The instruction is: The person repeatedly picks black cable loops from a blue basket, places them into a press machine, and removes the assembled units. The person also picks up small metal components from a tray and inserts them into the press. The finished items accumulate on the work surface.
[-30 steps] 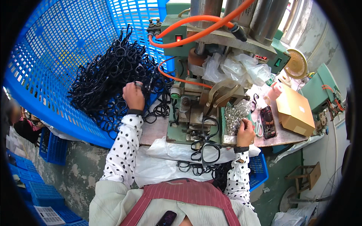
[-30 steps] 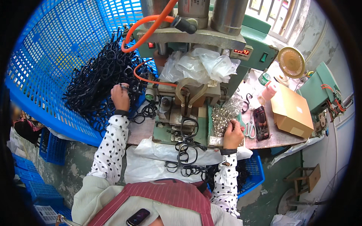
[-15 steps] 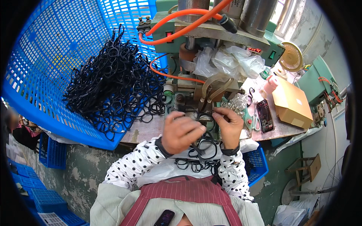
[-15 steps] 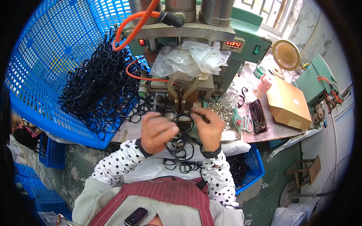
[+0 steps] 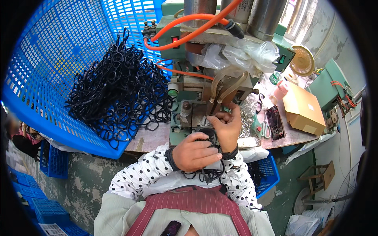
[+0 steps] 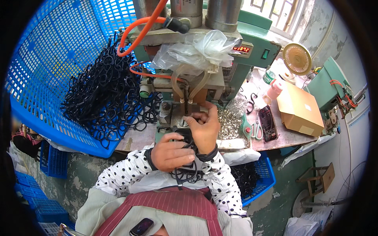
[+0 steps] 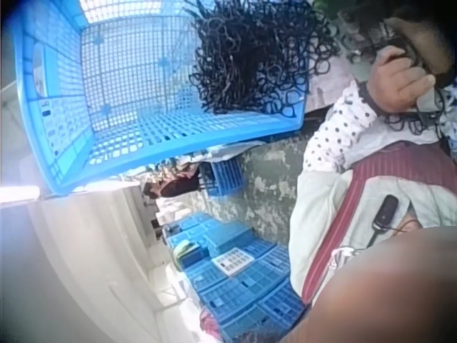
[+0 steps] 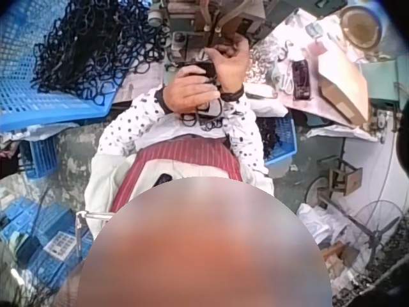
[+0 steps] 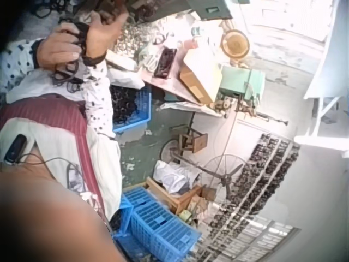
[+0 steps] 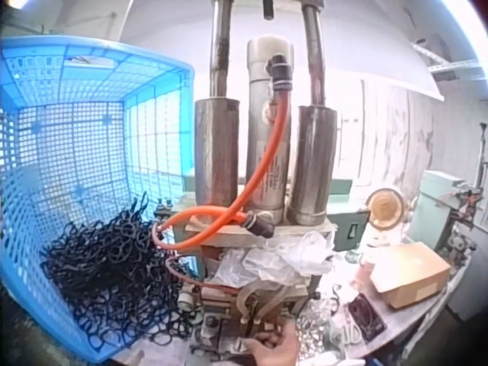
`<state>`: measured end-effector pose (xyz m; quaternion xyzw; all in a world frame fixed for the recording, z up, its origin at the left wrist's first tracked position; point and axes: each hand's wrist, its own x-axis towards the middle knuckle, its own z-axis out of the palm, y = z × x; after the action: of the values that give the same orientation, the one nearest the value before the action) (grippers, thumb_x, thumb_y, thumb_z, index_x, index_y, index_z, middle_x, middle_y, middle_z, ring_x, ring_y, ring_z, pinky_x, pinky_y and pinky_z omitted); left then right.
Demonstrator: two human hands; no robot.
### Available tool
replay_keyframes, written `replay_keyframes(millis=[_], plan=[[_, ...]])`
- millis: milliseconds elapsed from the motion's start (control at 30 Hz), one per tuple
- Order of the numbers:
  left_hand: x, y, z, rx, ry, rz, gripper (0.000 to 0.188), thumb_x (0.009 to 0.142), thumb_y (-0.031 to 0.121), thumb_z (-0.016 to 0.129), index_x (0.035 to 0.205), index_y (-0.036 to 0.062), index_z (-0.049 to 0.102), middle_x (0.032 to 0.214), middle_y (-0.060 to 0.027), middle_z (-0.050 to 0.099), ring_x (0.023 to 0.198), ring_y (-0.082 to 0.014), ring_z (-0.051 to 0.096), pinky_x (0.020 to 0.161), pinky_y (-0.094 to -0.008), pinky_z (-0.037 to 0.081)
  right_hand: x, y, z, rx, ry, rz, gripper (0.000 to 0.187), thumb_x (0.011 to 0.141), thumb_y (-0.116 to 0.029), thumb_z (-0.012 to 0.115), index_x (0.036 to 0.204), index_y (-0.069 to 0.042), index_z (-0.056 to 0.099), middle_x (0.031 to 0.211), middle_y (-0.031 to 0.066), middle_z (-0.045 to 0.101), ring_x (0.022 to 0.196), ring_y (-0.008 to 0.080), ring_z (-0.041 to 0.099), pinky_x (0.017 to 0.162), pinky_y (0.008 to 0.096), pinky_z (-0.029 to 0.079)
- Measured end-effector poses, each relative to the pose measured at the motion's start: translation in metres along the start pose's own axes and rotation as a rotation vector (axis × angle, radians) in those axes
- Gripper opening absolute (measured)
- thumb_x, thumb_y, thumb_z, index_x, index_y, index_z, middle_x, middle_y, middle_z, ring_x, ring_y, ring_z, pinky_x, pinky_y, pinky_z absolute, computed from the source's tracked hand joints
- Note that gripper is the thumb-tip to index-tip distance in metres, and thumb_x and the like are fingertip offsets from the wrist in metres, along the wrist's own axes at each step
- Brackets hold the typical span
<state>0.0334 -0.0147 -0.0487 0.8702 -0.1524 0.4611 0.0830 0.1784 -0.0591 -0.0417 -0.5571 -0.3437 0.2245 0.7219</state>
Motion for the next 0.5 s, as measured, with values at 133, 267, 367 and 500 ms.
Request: replay_keyframes(millis=[133, 267, 367, 500], plan=[[-0.005, -0.023, 0.009, -0.187, -0.125, -0.030, 0.050, 0.072, 0.007, 0.065, 0.121, 0.0034, 0.061, 0.107, -0.0101, 0.065, 0.096, -0.0282, 0.061, 0.094, -0.0464, 0.046, 0.014, 0.017, -0.035, -0.233, 0.093, -0.112, 0.048, 0.074, 0.002, 0.072, 0.118, -0.005, 0.055, 0.084, 0.0070, 0.070, 0.065, 0.0088, 0.057, 0.061, 0.0231, 0.046], [-0.007, -0.031, 0.014, -0.224, -0.123, -0.022, 0.055, 0.067, 0.008, 0.064, 0.121, 0.0039, 0.060, 0.104, -0.0083, 0.062, 0.092, -0.0290, 0.058, 0.091, -0.0454, 0.046, 0.040, 0.081, -0.129, -1.014, 0.251, -0.138, 0.030, 0.077, -0.016, 0.074, 0.105, -0.011, 0.064, 0.093, 0.0074, 0.072, 0.082, 0.0277, 0.067, 0.071, 0.0402, 0.051], [-0.006, -0.031, 0.016, -0.235, -0.108, -0.020, 0.054, 0.067, 0.008, 0.064, 0.120, 0.0043, 0.060, 0.101, -0.0080, 0.062, 0.087, -0.0291, 0.056, 0.085, -0.0438, 0.046, 0.029, 0.073, -0.158, -0.840, 0.135, 0.029, 0.030, 0.075, -0.025, 0.075, 0.100, -0.009, 0.068, 0.090, 0.0093, 0.071, 0.081, 0.0288, 0.067, 0.070, 0.0404, 0.051], [-0.007, -0.029, 0.017, -0.242, -0.109, -0.032, 0.043, 0.075, 0.008, 0.064, 0.118, 0.0028, 0.063, 0.106, -0.0067, 0.063, 0.087, -0.0272, 0.056, 0.083, -0.0434, 0.047, 0.006, 0.079, -0.152, -1.381, 0.032, -0.156, 0.025, 0.074, -0.029, 0.076, 0.089, -0.011, 0.067, 0.084, 0.0095, 0.065, 0.074, 0.0306, 0.064, 0.065, 0.0434, 0.050]])
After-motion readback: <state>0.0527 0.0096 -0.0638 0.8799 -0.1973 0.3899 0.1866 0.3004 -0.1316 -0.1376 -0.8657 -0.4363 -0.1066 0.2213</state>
